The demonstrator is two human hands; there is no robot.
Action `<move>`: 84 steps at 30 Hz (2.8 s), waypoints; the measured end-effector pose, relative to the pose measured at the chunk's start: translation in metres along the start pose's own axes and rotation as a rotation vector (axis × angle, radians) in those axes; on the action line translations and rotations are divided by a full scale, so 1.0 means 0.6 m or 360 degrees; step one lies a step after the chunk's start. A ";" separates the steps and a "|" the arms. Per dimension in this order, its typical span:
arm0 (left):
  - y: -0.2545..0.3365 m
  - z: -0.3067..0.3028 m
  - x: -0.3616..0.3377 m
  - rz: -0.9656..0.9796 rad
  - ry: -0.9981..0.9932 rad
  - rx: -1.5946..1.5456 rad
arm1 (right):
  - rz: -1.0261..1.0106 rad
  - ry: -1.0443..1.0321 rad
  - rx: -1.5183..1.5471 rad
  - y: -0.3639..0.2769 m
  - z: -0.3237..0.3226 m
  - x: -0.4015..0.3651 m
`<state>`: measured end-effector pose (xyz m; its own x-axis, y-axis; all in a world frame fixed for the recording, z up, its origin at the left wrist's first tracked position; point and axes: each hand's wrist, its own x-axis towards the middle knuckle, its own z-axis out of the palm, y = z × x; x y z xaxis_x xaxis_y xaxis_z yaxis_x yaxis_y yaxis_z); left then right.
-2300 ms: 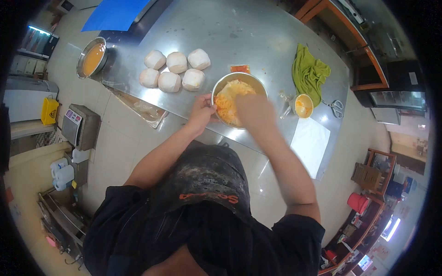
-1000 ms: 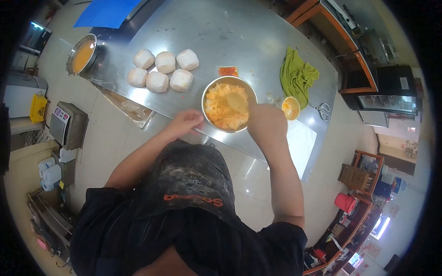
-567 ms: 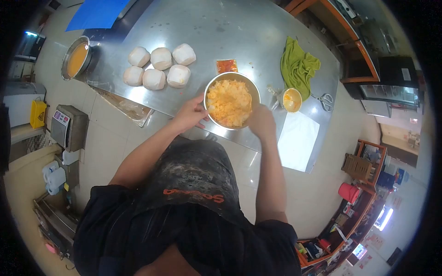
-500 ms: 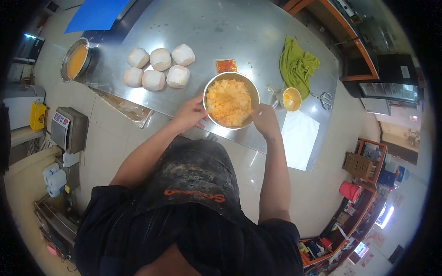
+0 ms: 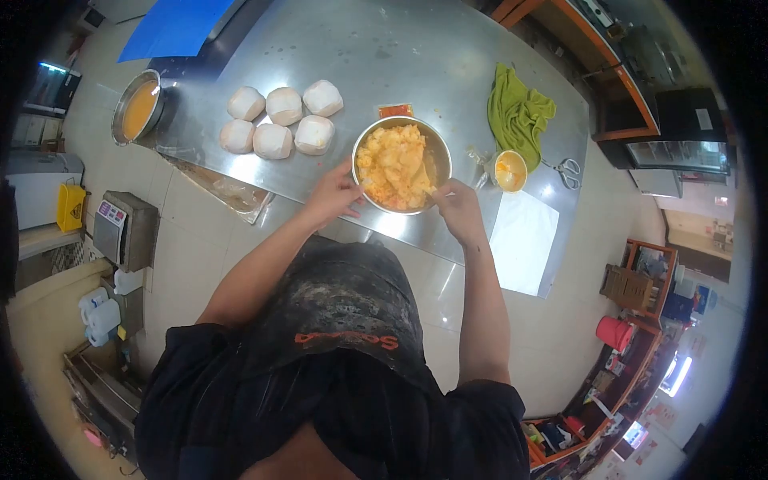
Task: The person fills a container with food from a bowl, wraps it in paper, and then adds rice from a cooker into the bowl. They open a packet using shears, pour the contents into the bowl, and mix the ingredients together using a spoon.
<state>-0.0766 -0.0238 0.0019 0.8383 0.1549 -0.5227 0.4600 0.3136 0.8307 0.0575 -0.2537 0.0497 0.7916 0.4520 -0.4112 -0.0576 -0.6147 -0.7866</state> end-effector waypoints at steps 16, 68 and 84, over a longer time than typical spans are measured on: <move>0.006 0.012 -0.007 -0.0063 0.0036 -0.0088 | -0.0437 0.0300 -0.1234 -0.091 -0.024 -0.076; 0.063 -0.075 0.062 0.0203 -0.0005 0.0218 | -0.1033 -0.0868 -0.1845 -0.163 -0.003 0.238; 0.037 -0.068 0.047 0.0127 0.0270 -0.0197 | -0.1642 -0.0539 -0.2103 -0.198 -0.039 0.006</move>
<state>-0.0547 0.0259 -0.0025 0.8047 0.3358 -0.4895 0.3459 0.4049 0.8464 0.0815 -0.1942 0.1524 0.0104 0.9745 -0.2242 0.9989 0.0001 0.0468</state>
